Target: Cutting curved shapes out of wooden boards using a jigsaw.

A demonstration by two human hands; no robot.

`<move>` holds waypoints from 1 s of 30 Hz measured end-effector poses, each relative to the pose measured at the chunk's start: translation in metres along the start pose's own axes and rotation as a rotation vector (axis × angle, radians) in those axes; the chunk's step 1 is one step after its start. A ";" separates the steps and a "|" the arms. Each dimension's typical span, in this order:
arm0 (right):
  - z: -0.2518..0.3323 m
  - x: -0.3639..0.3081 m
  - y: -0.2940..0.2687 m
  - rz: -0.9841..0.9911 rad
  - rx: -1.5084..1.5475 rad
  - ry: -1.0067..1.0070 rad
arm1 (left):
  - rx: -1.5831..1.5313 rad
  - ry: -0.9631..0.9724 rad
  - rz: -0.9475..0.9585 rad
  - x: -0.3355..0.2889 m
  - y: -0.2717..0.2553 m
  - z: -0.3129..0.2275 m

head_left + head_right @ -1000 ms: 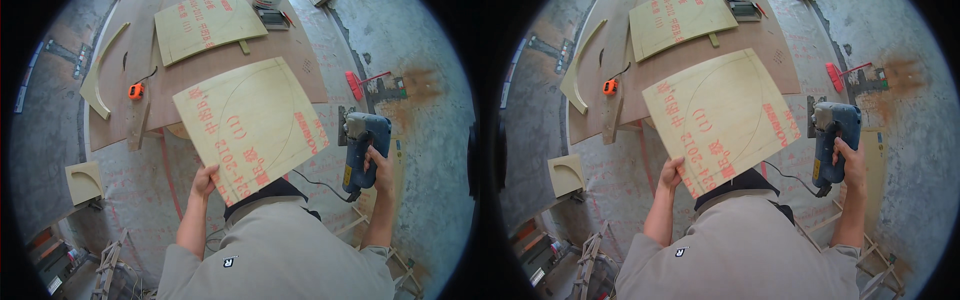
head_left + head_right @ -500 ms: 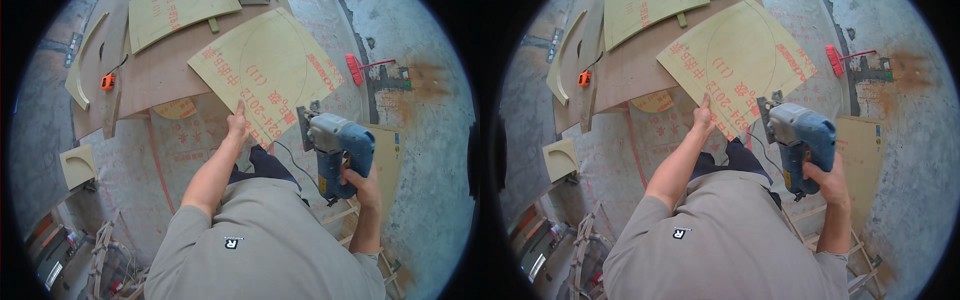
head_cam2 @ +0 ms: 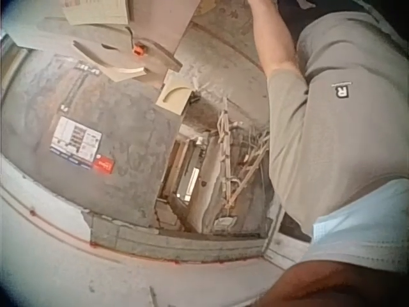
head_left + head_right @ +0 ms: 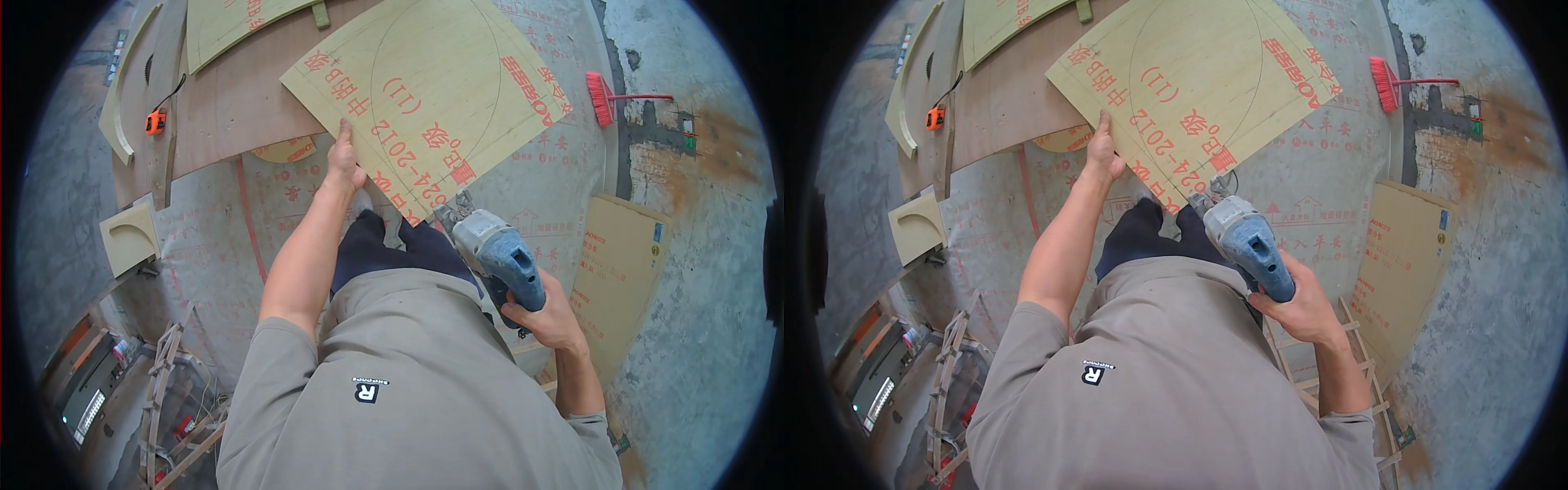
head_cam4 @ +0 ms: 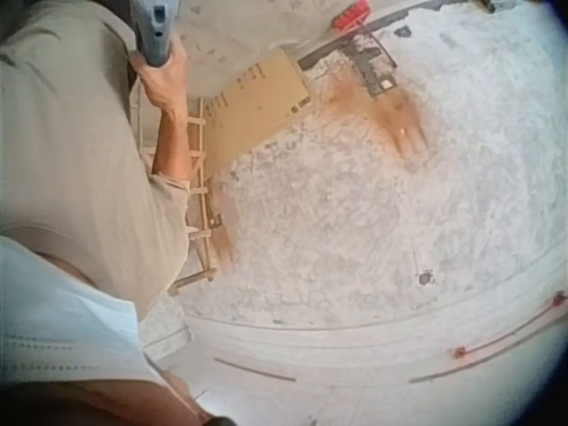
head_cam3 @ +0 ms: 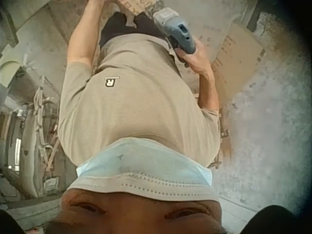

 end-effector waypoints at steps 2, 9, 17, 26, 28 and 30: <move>0.000 0.001 0.003 0.000 -0.023 -0.001 | 0.004 0.066 -0.011 0.003 0.007 0.004; 0.016 -0.021 0.019 -0.164 -0.013 0.106 | -0.097 0.108 -0.169 -0.029 0.029 0.062; 0.027 -0.027 0.029 -0.348 -0.277 0.049 | 1.349 1.108 0.092 0.023 0.050 -0.098; 0.021 -0.003 0.026 -0.267 -0.326 -0.022 | 2.018 0.857 0.101 0.121 0.108 -0.081; 0.013 -0.006 0.019 -0.265 -0.321 -0.016 | 2.110 0.654 0.096 0.102 0.113 -0.096; 0.008 -0.005 0.011 -0.252 -0.318 -0.027 | 1.200 0.653 0.834 0.096 0.098 -0.123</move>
Point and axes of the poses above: each hand's wrist, its own x-axis towards the middle knuckle, its own y-axis out of the palm, z = x × y, the point moved 2 cm from there along x, towards the middle knuckle, and after that the axes turned 6 degrees about y, right-handed, at the moved point
